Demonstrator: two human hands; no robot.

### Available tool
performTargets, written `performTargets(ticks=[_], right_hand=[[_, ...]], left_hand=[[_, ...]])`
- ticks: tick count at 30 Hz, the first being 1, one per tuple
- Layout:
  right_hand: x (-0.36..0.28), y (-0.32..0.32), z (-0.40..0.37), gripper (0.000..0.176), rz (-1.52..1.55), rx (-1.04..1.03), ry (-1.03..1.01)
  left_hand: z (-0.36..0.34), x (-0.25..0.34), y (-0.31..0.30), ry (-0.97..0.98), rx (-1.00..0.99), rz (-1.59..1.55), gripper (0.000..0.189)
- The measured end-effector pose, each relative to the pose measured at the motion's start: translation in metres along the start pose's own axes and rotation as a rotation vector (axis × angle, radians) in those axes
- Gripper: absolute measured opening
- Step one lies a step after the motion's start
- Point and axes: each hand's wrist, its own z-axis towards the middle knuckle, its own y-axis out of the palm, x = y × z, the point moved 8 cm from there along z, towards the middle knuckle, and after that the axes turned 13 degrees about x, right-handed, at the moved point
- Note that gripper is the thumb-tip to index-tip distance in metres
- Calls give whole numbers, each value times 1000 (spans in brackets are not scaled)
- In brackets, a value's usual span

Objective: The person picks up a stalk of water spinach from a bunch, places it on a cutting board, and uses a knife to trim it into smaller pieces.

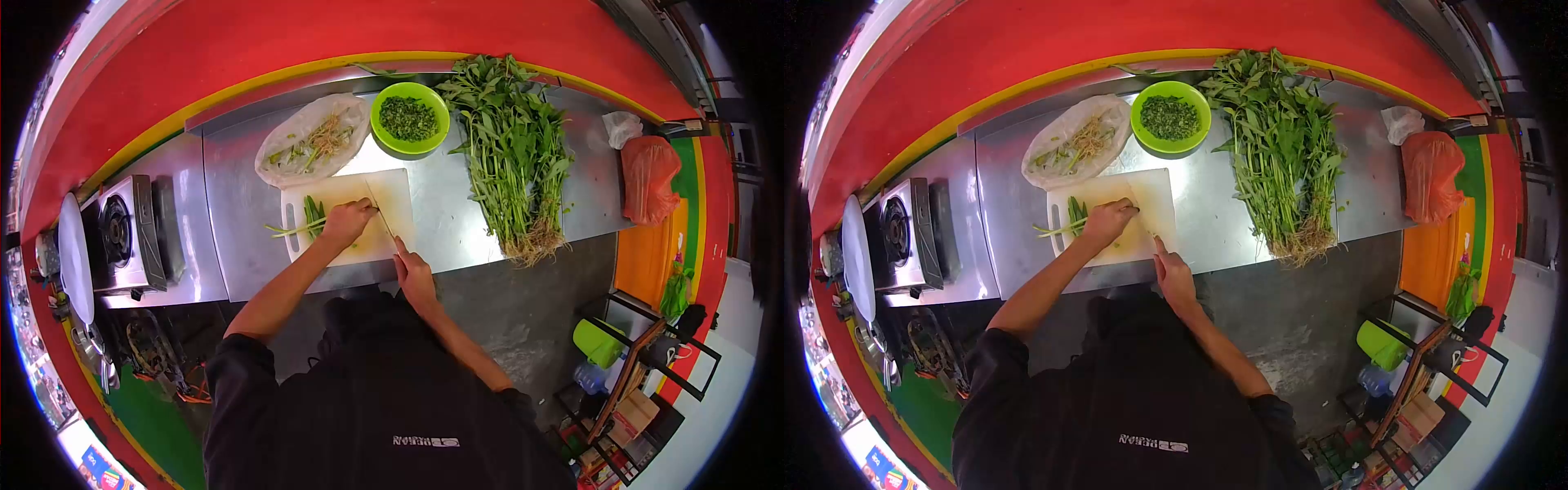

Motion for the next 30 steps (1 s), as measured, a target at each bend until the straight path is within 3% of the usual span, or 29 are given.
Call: performTargets(ticks=[30], right_hand=[[2,17,13,46,-39,16,-2]], left_hand=[[1,-1,-3,-45,-69,-91,25]])
